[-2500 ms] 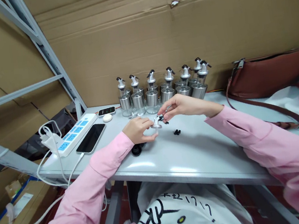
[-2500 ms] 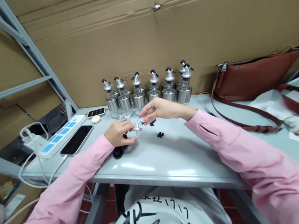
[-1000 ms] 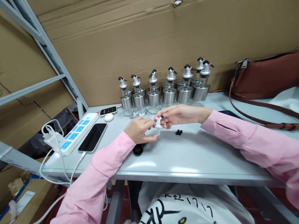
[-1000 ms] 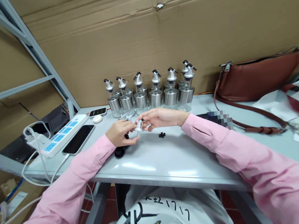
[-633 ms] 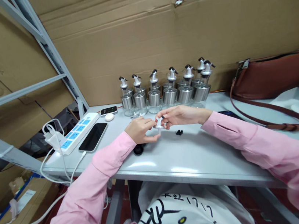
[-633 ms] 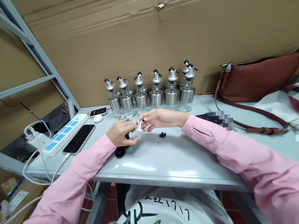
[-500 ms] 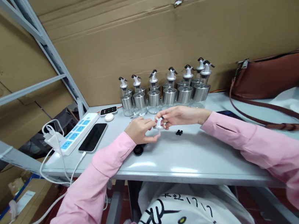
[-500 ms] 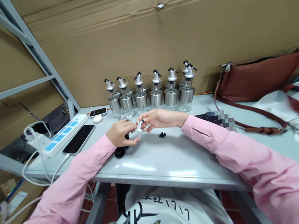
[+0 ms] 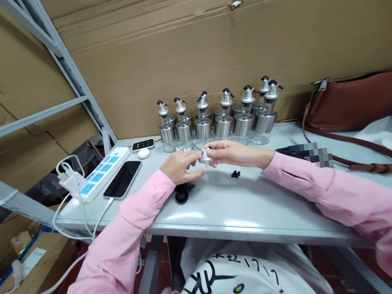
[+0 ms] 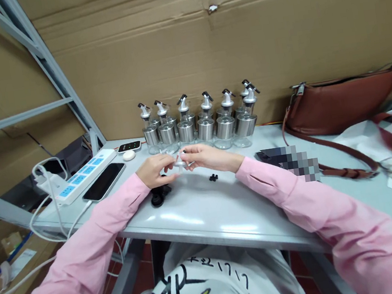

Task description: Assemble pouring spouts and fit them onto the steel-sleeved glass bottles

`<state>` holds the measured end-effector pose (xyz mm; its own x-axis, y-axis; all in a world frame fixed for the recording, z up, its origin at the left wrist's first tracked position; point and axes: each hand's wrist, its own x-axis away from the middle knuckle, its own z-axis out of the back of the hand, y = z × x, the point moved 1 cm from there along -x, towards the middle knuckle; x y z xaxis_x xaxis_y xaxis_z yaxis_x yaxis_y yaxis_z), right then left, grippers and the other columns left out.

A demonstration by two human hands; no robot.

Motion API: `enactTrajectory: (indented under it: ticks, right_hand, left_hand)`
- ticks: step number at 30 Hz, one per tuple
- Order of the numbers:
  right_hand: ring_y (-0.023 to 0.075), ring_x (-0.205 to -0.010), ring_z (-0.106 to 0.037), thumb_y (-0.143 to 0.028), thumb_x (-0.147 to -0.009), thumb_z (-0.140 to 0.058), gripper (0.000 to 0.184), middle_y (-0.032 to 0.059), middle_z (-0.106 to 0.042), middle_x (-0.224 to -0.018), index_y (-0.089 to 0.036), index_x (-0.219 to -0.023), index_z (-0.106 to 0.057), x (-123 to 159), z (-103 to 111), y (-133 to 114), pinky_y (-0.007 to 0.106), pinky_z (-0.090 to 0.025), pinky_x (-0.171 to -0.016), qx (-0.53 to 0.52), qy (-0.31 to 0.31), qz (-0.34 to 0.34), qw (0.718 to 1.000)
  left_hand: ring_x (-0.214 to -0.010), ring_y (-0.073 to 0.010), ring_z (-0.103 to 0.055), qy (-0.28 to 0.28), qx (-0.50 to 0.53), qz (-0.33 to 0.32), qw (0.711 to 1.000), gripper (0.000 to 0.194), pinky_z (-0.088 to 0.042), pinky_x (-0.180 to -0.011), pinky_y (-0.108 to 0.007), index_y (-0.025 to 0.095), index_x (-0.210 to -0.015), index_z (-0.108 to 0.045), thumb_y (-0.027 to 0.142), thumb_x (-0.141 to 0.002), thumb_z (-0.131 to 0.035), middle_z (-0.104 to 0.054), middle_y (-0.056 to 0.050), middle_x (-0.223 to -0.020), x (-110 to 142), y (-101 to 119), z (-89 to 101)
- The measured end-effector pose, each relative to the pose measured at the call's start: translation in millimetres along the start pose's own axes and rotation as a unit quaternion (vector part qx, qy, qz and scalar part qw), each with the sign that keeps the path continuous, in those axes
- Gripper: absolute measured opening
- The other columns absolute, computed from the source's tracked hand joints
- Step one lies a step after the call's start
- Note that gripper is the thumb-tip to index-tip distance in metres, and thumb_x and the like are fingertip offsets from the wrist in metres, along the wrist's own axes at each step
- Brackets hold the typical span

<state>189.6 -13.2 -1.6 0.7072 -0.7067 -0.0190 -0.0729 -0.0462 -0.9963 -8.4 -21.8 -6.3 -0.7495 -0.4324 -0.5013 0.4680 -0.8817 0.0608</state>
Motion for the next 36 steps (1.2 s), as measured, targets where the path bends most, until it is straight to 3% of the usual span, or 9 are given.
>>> enactTrajectory:
  ticks: [2,6,11,19,25,32,36]
  right_hand:
    - [0.0099,-0.069,-0.051,-0.036,-0.074,-0.07,0.025,0.0003,-0.057,-0.077,-0.016,-0.085,-0.063,0,0,0,0.025,-0.041,-0.064,-0.006,0.018,0.003,1.0]
    - [0.0102,-0.07,-0.05,-0.034,-0.075,-0.069,0.022,0.003,-0.059,-0.086,-0.016,-0.085,-0.062,0,1,-3,0.026,-0.041,-0.064,-0.02,0.046,-0.004,0.999]
    - [0.0106,-0.072,-0.051,-0.032,-0.073,-0.07,0.02,0.0017,-0.057,-0.085,-0.016,-0.083,-0.062,1,0,-3,0.026,-0.04,-0.064,-0.028,0.054,-0.016,0.998]
    - [0.0108,-0.072,-0.051,-0.032,-0.074,-0.07,0.021,0.002,-0.057,-0.084,-0.016,-0.084,-0.06,1,0,-3,0.027,-0.04,-0.064,-0.019,0.049,-0.017,0.998]
    - [0.011,-0.071,-0.051,-0.033,-0.073,-0.07,0.022,0.002,-0.058,-0.083,-0.017,-0.083,-0.06,1,1,-2,0.027,-0.04,-0.063,-0.016,0.05,-0.016,0.999]
    - [0.0113,-0.073,-0.053,-0.033,-0.073,-0.069,0.021,0.0031,-0.06,-0.085,-0.016,-0.083,-0.06,1,0,-3,0.026,-0.042,-0.063,-0.013,0.065,-0.027,0.997]
    - [0.0117,-0.073,-0.055,-0.034,-0.073,-0.069,0.022,0.0028,-0.06,-0.081,-0.016,-0.082,-0.06,2,-1,-4,0.026,-0.044,-0.064,-0.008,0.07,-0.041,0.997]
  left_hand:
    - [-0.063,-0.0122,-0.057,-0.009,0.008,0.028,1.0,0.023,-0.043,-0.067,-0.025,0.016,-0.09,-0.058,0.027,-0.085,-0.038,-0.065,-0.003,-0.077,1,-7,3.9]
    - [-0.067,-0.0148,-0.059,-0.038,-0.015,0.074,0.996,0.023,-0.042,-0.072,-0.028,0.016,-0.08,-0.06,0.011,-0.072,-0.039,-0.064,-0.002,-0.07,2,-17,6.7]
    - [-0.067,-0.0156,-0.057,-0.114,-0.006,0.075,0.991,0.02,-0.04,-0.074,-0.03,0.016,-0.073,-0.06,0.011,-0.061,-0.045,-0.063,-0.001,-0.066,2,-13,2.3]
    - [-0.068,-0.0154,-0.055,-0.177,-0.031,0.111,0.977,0.014,-0.035,-0.068,-0.029,0.016,-0.072,-0.062,0.016,-0.065,-0.05,-0.063,-0.001,-0.067,1,-11,-2.2]
    - [-0.066,-0.0141,-0.055,-0.175,-0.051,0.119,0.976,0.014,-0.033,-0.068,-0.029,0.015,-0.067,-0.06,0.018,-0.071,-0.047,-0.063,-0.001,-0.069,1,-11,-4.0]
    - [-0.06,-0.0115,-0.052,-0.125,-0.017,0.118,0.985,0.014,-0.036,-0.069,-0.028,0.016,-0.076,-0.057,0.021,-0.079,-0.045,-0.06,0.001,-0.067,1,-14,-10.2]
    - [-0.058,-0.0105,-0.05,-0.116,0.005,0.1,0.988,0.01,-0.037,-0.068,-0.027,0.016,-0.078,-0.055,0.019,-0.077,-0.046,-0.059,0.001,-0.069,1,-12,-10.2]
